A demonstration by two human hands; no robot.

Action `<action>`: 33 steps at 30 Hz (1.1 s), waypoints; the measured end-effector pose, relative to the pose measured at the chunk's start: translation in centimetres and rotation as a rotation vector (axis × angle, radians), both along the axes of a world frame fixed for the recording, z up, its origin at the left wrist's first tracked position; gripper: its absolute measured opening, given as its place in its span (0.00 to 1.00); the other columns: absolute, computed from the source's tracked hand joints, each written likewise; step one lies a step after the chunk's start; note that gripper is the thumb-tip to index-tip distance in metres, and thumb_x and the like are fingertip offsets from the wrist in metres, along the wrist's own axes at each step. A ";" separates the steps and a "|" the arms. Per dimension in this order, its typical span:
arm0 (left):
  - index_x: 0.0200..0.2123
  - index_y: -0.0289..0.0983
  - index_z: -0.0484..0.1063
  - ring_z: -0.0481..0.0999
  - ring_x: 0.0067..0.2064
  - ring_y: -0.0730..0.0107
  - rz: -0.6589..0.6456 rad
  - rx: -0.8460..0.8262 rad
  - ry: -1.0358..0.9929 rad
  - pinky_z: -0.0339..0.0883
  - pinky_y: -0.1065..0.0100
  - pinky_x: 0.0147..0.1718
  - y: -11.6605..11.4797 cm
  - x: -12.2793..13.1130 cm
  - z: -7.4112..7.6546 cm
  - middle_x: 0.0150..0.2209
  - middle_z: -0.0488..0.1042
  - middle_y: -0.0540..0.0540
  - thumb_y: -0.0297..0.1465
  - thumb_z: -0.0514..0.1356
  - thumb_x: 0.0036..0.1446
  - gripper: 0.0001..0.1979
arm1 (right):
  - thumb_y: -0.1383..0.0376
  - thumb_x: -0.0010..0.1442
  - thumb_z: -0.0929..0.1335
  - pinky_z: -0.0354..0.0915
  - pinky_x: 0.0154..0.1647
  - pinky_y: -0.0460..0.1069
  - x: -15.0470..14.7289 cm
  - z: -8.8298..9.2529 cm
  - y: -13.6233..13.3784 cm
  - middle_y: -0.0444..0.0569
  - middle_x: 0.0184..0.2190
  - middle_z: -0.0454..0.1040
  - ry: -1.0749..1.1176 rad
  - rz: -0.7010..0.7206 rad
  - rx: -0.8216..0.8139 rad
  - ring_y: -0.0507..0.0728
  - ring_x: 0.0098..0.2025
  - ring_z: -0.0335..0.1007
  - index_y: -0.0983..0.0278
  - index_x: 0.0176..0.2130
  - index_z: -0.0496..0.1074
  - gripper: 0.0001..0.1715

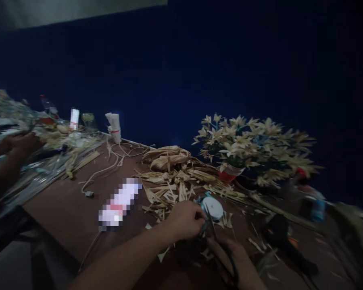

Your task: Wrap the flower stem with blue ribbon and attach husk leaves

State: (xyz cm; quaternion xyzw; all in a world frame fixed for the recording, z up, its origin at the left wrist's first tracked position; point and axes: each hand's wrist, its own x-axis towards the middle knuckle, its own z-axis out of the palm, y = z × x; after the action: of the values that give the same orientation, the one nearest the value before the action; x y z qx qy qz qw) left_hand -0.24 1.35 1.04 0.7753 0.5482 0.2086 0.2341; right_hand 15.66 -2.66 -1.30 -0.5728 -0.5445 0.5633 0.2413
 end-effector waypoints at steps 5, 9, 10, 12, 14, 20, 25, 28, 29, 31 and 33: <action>0.30 0.41 0.72 0.70 0.34 0.70 -0.079 0.083 0.037 0.60 0.71 0.33 -0.4 0.3 1.0 0.31 0.73 0.51 0.29 0.52 0.46 0.10 | 0.47 0.46 0.63 0.53 0.13 0.41 0.3 0.8 0.5 0.39 0.13 0.62 0.106 0.130 -0.006 0.47 0.13 0.56 0.66 0.28 0.65 0.24; 0.30 0.40 0.71 0.70 0.35 0.69 -0.085 0.096 0.067 0.60 0.70 0.35 -0.6 0.5 1.6 0.31 0.73 0.50 0.28 0.52 0.48 0.09 | 0.46 0.45 0.64 0.50 0.11 0.40 0.3 0.7 0.5 0.37 0.10 0.59 0.106 0.074 -0.004 0.45 0.11 0.52 0.66 0.26 0.64 0.24; 0.31 0.40 0.71 0.70 0.36 0.69 -0.079 0.089 0.068 0.60 0.70 0.35 -0.6 0.6 1.6 0.31 0.73 0.50 0.28 0.52 0.48 0.09 | 0.46 0.45 0.64 0.48 0.10 0.40 0.3 0.6 0.4 0.36 0.09 0.58 0.098 0.057 -0.010 0.45 0.10 0.52 0.66 0.25 0.64 0.24; 0.31 0.40 0.71 0.70 0.36 0.69 -0.064 0.071 0.071 0.60 0.70 0.36 -0.6 0.6 1.6 0.32 0.72 0.50 0.28 0.52 0.48 0.10 | 0.46 0.43 0.65 0.47 0.10 0.40 0.2 0.3 0.3 0.36 0.08 0.57 0.092 0.024 -0.015 0.45 0.10 0.50 0.66 0.24 0.64 0.24; 0.32 0.40 0.71 0.69 0.37 0.69 -0.052 0.060 0.083 0.60 0.70 0.36 -0.5 0.7 1.6 0.32 0.72 0.50 0.28 0.51 0.49 0.10 | 0.47 0.42 0.66 0.45 0.09 0.40 0.2 0.1 0.2 0.36 0.08 0.56 0.099 0.005 -0.012 0.44 0.09 0.49 0.66 0.22 0.63 0.24; 0.31 0.40 0.71 0.69 0.37 0.70 -0.052 0.075 0.111 0.59 0.70 0.37 -0.7 0.7 2.0 0.32 0.72 0.50 0.28 0.51 0.50 0.09 | 0.48 0.44 0.65 0.47 0.10 0.40 0.1 0.4 0.3 0.36 0.08 0.56 0.144 0.032 0.033 0.45 0.09 0.50 0.65 0.21 0.62 0.22; 0.31 0.39 0.70 0.69 0.36 0.70 -0.120 0.146 0.119 0.59 0.71 0.35 -1.0 0.7 2.5 0.30 0.71 0.50 0.27 0.50 0.51 0.09 | 0.49 0.46 0.65 0.53 0.12 0.41 0.3 0.4 0.3 0.38 0.13 0.60 0.199 0.078 0.078 0.46 0.13 0.55 0.66 0.27 0.64 0.21; 0.31 0.39 0.70 0.69 0.36 0.71 -0.120 0.166 0.115 0.59 0.71 0.35 -1.1 0.7 2.3 0.31 0.71 0.50 0.27 0.49 0.51 0.10 | 0.49 0.47 0.64 0.49 0.11 0.40 0.4 0.1 0.2 0.37 0.11 0.57 0.151 0.074 0.134 0.45 0.11 0.51 0.66 0.25 0.64 0.21; 0.31 0.39 0.70 0.69 0.36 0.71 -0.115 0.168 0.114 0.59 0.71 0.35 -1.0 0.7 2.3 0.30 0.71 0.50 0.27 0.49 0.52 0.10 | 0.49 0.47 0.64 0.48 0.11 0.40 0.4 0.0 0.2 0.36 0.11 0.56 0.139 0.071 0.141 0.45 0.11 0.50 0.66 0.24 0.64 0.21; 0.31 0.39 0.70 0.69 0.36 0.71 -0.106 0.168 0.110 0.59 0.71 0.35 -1.0 0.8 2.1 0.30 0.71 0.50 0.27 0.49 0.52 0.10 | 0.49 0.47 0.64 0.46 0.10 0.40 0.4 -0.2 0.2 0.36 0.10 0.56 0.126 0.059 0.139 0.45 0.10 0.49 0.66 0.23 0.64 0.22; 0.31 0.39 0.70 0.69 0.36 0.70 -0.096 0.162 0.103 0.59 0.71 0.36 -1.0 0.8 2.0 0.31 0.71 0.50 0.27 0.49 0.52 0.10 | 0.48 0.47 0.64 0.46 0.10 0.41 0.4 -0.2 0.2 0.36 0.10 0.56 0.108 0.043 0.118 0.45 0.10 0.48 0.66 0.23 0.63 0.23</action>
State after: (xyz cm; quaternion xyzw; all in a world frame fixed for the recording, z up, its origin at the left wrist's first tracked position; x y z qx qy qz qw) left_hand 0.55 0.38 3.00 0.8268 0.5030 0.2006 0.1519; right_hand 16.05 -2.51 -1.48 -0.5145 -0.5750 0.5655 0.2914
